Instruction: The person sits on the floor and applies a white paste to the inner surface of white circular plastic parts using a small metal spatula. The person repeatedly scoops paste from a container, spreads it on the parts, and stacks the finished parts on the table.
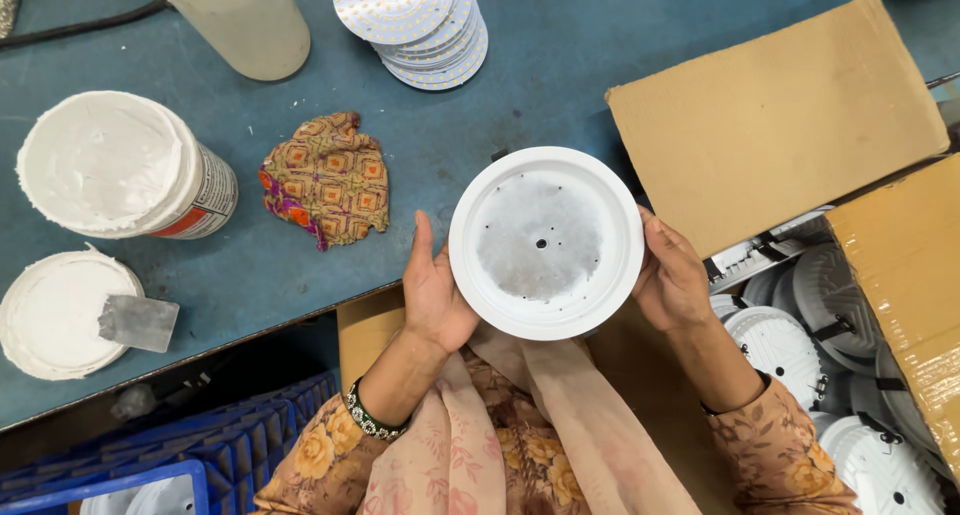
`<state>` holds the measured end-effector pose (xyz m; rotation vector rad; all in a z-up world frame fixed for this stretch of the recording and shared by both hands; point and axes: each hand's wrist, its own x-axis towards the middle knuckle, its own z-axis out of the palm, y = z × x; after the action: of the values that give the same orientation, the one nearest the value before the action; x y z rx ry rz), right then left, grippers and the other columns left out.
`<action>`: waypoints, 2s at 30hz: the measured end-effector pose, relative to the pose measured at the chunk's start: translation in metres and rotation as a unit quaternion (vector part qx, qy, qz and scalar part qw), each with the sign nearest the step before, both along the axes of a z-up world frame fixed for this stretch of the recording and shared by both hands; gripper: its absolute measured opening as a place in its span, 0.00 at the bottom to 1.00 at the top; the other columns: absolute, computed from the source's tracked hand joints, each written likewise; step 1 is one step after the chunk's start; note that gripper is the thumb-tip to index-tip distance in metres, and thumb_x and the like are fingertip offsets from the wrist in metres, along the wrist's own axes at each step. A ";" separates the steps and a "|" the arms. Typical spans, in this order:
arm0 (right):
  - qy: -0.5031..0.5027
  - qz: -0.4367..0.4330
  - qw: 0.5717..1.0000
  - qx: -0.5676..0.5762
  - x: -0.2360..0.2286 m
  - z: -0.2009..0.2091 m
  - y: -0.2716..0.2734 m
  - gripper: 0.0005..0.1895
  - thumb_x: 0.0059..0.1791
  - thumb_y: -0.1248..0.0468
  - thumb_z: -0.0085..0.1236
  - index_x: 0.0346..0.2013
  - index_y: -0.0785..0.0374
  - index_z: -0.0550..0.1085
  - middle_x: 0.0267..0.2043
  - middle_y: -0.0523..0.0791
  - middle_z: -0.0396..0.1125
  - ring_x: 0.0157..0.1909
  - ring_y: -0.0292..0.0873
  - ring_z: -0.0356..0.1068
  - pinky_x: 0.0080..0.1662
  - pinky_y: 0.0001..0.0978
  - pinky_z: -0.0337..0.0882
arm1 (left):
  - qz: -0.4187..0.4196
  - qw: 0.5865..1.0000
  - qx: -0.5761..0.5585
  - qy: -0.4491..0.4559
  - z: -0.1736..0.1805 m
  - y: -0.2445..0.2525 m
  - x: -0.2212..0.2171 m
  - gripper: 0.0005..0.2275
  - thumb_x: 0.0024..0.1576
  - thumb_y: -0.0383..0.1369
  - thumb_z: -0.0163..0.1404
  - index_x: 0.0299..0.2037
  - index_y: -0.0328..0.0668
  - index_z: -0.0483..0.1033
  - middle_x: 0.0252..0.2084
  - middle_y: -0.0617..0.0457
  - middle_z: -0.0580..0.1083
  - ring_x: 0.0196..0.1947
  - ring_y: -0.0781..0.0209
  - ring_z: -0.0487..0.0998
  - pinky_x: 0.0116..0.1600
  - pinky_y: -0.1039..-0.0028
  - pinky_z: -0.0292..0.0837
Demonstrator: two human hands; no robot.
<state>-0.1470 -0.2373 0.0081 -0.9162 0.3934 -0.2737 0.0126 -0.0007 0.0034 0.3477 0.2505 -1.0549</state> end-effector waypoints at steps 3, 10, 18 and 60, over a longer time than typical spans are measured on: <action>-0.025 0.003 1.000 0.015 -0.002 -0.003 -0.001 0.28 0.62 0.54 0.39 0.66 0.77 0.63 0.59 0.54 0.69 0.58 0.47 0.72 0.61 0.44 0.71 | -0.005 1.000 -0.007 -0.010 0.001 0.003 0.000 0.38 0.61 0.63 0.34 0.65 0.32 0.66 0.63 0.41 0.71 0.64 0.48 0.71 0.70 0.55 0.63; -0.048 0.015 0.998 0.035 -0.003 -0.005 -0.003 0.29 0.60 0.57 0.41 0.67 0.79 0.62 0.60 0.58 0.69 0.60 0.49 0.72 0.64 0.45 0.69 | 0.006 1.000 -0.022 -0.018 0.002 0.005 0.000 0.37 0.62 0.62 0.34 0.66 0.35 0.67 0.65 0.42 0.70 0.65 0.48 0.70 0.71 0.55 0.62; -0.034 0.021 0.999 -0.016 -0.005 -0.006 -0.002 0.30 0.54 0.67 0.45 0.70 0.81 0.60 0.59 0.57 0.69 0.59 0.49 0.71 0.63 0.42 0.69 | 0.026 0.995 -0.031 -0.087 0.000 0.006 -0.005 0.35 0.64 0.59 0.30 0.70 0.38 0.62 0.69 0.45 0.67 0.69 0.50 0.66 0.74 0.57 0.57; -0.076 0.032 0.993 -0.083 0.100 -0.004 -0.021 0.27 0.49 0.72 0.49 0.63 0.74 0.65 0.54 0.51 0.71 0.56 0.42 0.71 0.60 0.35 0.69 | 0.061 0.967 -0.058 -0.241 -0.060 -0.065 0.105 0.29 0.67 0.52 0.36 0.66 0.32 0.64 0.63 0.42 0.71 0.62 0.52 0.73 0.67 0.62 0.68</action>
<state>-0.0471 -0.2579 0.0038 -1.0612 0.2017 -0.3196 0.1179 -0.0660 -0.0566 0.4651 -0.2226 -0.8312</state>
